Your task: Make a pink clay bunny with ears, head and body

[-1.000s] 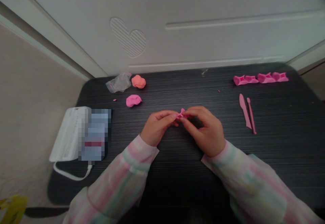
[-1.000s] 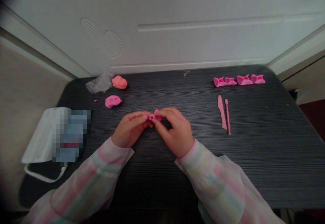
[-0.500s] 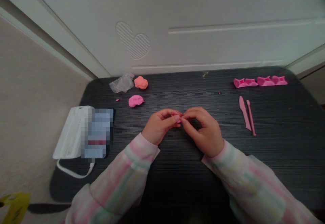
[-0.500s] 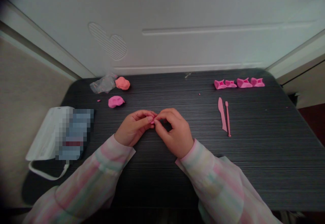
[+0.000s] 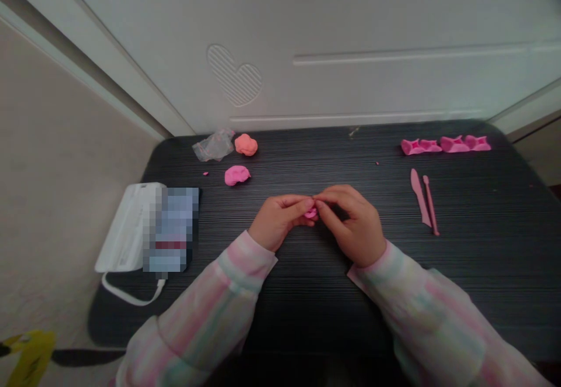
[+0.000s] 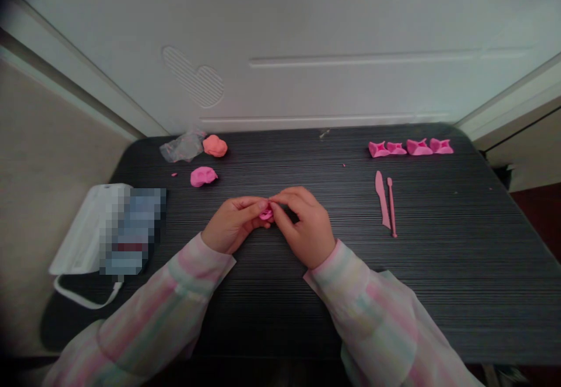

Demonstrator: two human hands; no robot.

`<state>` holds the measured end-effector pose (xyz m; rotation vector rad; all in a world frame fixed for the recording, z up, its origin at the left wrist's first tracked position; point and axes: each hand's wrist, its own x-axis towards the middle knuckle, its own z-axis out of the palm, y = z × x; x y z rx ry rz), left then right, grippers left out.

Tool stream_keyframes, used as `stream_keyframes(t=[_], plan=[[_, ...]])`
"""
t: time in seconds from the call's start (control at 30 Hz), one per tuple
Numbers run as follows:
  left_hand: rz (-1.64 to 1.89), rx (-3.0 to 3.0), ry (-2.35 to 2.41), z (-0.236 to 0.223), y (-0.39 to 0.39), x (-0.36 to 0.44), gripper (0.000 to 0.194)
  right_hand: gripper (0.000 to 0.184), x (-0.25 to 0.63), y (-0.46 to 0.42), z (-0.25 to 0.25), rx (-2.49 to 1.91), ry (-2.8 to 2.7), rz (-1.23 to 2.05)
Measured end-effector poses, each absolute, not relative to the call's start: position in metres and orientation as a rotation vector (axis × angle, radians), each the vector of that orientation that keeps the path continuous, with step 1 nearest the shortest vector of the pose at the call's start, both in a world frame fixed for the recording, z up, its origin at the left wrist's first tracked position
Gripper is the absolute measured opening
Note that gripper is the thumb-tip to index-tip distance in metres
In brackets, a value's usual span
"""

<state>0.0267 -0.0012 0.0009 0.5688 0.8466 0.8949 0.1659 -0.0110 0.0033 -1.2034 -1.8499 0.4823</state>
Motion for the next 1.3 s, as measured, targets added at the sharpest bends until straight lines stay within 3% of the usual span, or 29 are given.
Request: stream_keyframes(t=[0.3, 0.53, 0.77, 0.9, 1.0, 1.1, 1.3], plan=[[1.026, 0.433, 0.874, 0.001, 0.0, 0.026, 0.011, 0.024, 0.164, -0.015, 0.006, -1.18, -1.896, 0.479], [1.089, 0.47, 0.854, 0.001, 0.0, 0.028, 0.009, 0.009, 0.159, -0.013, 0.004, -1.226, -1.833, 0.581], [1.004, 0.579, 0.836, 0.004, -0.007, 0.03, 0.013, 0.014, 0.163, -0.007, 0.0, -1.306, -1.671, 0.962], [0.974, 0.938, 1.058, 0.016, -0.005, 0.012, 0.015, 0.024, 0.166, -0.003, -0.003, -1.36, -1.494, 1.004], [1.012, 1.497, 1.516, 0.039, 0.003, -0.027, 0.016, 0.031, 0.168, 0.0, -0.004, -1.381, -1.416, 0.974], [0.679, 1.829, 2.058, 0.062, 0.017, -0.076, 0.019, 0.032, 0.169, 0.002, -0.005, -1.375, -1.4, 0.979], [0.189, 1.792, 2.224, 0.06, 0.047, -0.132, 0.018, 0.032, 0.168, 0.002, -0.007, -1.345, -1.426, 0.973]])
